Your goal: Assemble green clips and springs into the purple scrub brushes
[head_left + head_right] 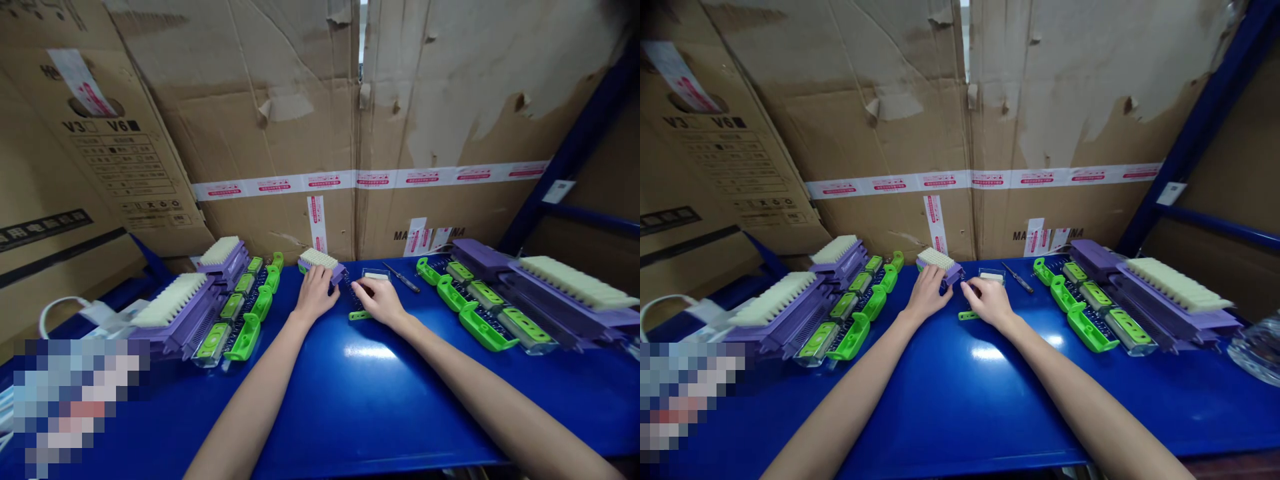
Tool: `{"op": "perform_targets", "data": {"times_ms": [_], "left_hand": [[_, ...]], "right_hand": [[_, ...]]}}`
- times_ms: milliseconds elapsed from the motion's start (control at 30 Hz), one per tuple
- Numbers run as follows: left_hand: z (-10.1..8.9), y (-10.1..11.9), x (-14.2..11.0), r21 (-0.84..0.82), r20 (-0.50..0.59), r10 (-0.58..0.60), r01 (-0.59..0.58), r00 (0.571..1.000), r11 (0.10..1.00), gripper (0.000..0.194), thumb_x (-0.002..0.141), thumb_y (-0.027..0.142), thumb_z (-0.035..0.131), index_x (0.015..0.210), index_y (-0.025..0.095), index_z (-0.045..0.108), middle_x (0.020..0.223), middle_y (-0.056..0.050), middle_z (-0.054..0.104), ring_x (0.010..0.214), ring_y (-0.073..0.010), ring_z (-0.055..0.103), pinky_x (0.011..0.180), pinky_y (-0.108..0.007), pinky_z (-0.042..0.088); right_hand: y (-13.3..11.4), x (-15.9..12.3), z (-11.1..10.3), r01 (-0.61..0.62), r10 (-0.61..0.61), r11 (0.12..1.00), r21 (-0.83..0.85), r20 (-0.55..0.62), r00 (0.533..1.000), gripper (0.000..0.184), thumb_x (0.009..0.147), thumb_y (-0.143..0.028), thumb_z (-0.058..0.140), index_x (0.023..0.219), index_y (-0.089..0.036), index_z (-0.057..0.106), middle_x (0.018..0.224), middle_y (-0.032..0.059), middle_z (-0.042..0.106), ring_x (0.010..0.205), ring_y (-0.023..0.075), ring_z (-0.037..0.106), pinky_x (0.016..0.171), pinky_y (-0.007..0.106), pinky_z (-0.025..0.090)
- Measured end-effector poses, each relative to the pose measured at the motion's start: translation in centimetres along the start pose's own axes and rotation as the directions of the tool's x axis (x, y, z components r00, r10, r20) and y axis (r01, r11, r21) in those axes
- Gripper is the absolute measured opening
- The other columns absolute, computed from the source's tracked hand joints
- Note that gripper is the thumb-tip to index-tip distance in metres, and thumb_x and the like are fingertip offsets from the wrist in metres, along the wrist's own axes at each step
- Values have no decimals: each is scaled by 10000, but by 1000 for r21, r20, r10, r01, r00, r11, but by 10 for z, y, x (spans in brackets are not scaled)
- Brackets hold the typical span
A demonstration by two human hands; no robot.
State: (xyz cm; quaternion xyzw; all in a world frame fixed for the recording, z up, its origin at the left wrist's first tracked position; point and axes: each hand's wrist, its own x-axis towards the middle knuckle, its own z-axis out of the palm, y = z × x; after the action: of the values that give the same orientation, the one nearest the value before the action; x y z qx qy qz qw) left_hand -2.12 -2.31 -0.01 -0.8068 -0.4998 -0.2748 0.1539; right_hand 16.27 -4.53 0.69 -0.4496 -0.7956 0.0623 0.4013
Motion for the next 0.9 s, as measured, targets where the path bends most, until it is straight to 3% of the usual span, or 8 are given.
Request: {"op": "perform_targets", "data": {"times_ms": [100, 200, 267, 333, 467, 667, 900], "left_hand": [[3, -1, 0, -15, -34, -123, 123, 992, 992, 272, 771, 349, 563, 968, 169, 514, 992, -97, 501, 986, -270, 470, 847, -409, 417], [7, -4, 1, -80, -81, -310, 304, 947, 949, 608, 699, 458, 634, 1180, 147, 429, 1215, -160, 422, 1155, -336, 408, 947, -484, 356], [9, -7, 1, -144, -25, -395, 388, 918, 911, 788, 677, 513, 647, 1302, 158, 325, 1357, -195, 309, 1266, -378, 321, 1008, -537, 284], [11, -10, 0, -197, 86, -423, 432, 902, 880, 834, 698, 516, 631, 1363, 184, 253, 1432, -212, 224, 1330, -400, 243, 1033, -570, 234], [11, -12, -1, -249, 184, -389, 426, 903, 870, 808, 732, 418, 618, 1396, 216, 204, 1485, -210, 178, 1376, -388, 171, 1052, -608, 179], [8, -12, -3, -328, 257, -225, 304, 940, 895, 792, 752, 320, 586, 1416, 205, 169, 1502, -175, 199, 1398, -329, 149, 1093, -567, 154], [8, -14, -4, -431, 214, -81, 169, 973, 887, 748, 781, 291, 568, 1419, 176, 195, 1500, -170, 217, 1397, -300, 174, 1100, -501, 228]], "right_hand": [[-4, 1, -11, 128, -108, 976, -175, 121, 987, 387, 850, -496, 495, 942, -165, 673, 792, 71, 657, 679, 160, 584, 610, 241, 370], [-4, 3, -21, 183, -116, 965, -188, 319, 940, 464, 778, -572, 574, 1005, -179, 673, 847, 75, 668, 718, 178, 603, 614, 247, 383], [-3, 4, -25, 151, -91, 982, -116, 408, 909, 496, 728, -601, 621, 1003, -192, 678, 822, 56, 675, 716, 177, 611, 619, 247, 398], [-3, 5, -28, 120, -74, 990, -75, 447, 892, 548, 652, -624, 675, 1004, -205, 683, 808, 44, 679, 718, 185, 619, 629, 254, 414], [-5, 4, -30, 140, -94, 988, -68, 461, 882, 640, 534, -586, 768, 1060, -234, 674, 860, 46, 684, 757, 211, 636, 631, 266, 437], [2, 3, -19, 172, -121, 982, -80, 435, 892, 500, 682, -312, 755, 1150, -196, 622, 994, 78, 666, 866, 211, 640, 729, 284, 487], [16, 0, 0, 267, -254, 963, -23, 246, 935, 333, 792, -176, 646, 1120, -138, 608, 1061, 114, 630, 958, 202, 609, 864, 324, 487]]}}
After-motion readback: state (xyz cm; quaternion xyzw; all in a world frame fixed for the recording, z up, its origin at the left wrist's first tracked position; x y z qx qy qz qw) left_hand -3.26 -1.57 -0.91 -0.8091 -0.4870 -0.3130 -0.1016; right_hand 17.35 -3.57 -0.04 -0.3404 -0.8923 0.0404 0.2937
